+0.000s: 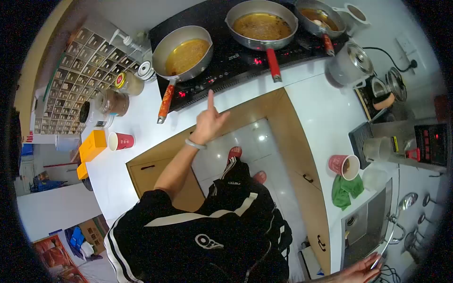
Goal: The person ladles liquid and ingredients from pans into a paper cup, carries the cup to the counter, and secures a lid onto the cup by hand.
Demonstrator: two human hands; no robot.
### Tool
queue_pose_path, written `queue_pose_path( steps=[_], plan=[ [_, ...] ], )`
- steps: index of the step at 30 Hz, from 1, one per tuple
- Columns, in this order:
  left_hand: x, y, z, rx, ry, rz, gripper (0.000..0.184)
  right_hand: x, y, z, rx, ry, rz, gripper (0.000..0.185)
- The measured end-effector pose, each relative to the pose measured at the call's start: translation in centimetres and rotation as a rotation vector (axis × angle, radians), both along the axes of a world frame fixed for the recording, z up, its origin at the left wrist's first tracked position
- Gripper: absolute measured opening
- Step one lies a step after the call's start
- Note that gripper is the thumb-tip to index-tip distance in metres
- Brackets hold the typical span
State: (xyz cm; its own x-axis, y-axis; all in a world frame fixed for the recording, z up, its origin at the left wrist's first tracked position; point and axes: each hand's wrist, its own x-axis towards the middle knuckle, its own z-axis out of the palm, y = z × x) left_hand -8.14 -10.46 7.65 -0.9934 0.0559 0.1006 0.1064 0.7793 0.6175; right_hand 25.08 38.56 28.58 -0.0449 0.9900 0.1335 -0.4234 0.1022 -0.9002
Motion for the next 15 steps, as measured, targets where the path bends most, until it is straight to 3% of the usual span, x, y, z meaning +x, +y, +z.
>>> queue_pose_path(
  steps=[2,9,13,15],
  plan=[
    [-0.8,-2.5,1.1,-0.198,-0.084,0.086,0.102,-2.2,-1.6,-0.1,0.004,-0.033,0.138,0.036],
    [-3.2,-5.8,0.1,-0.309,-0.102,-0.028,0.108,-7.2,-5.8,0.2,-0.017,0.054,0.092,0.028],
    [-3.1,-5.8,-0.1,-0.148,-0.108,-0.023,0.11,-8.4,-8.6,0.5,-0.002,0.059,0.076,0.028],
    [-2.5,-6.5,0.4,-0.114,-0.211,-0.014,0.101,-8.5,-9.0,0.2,0.007,0.112,0.096,0.03]
  ],
)
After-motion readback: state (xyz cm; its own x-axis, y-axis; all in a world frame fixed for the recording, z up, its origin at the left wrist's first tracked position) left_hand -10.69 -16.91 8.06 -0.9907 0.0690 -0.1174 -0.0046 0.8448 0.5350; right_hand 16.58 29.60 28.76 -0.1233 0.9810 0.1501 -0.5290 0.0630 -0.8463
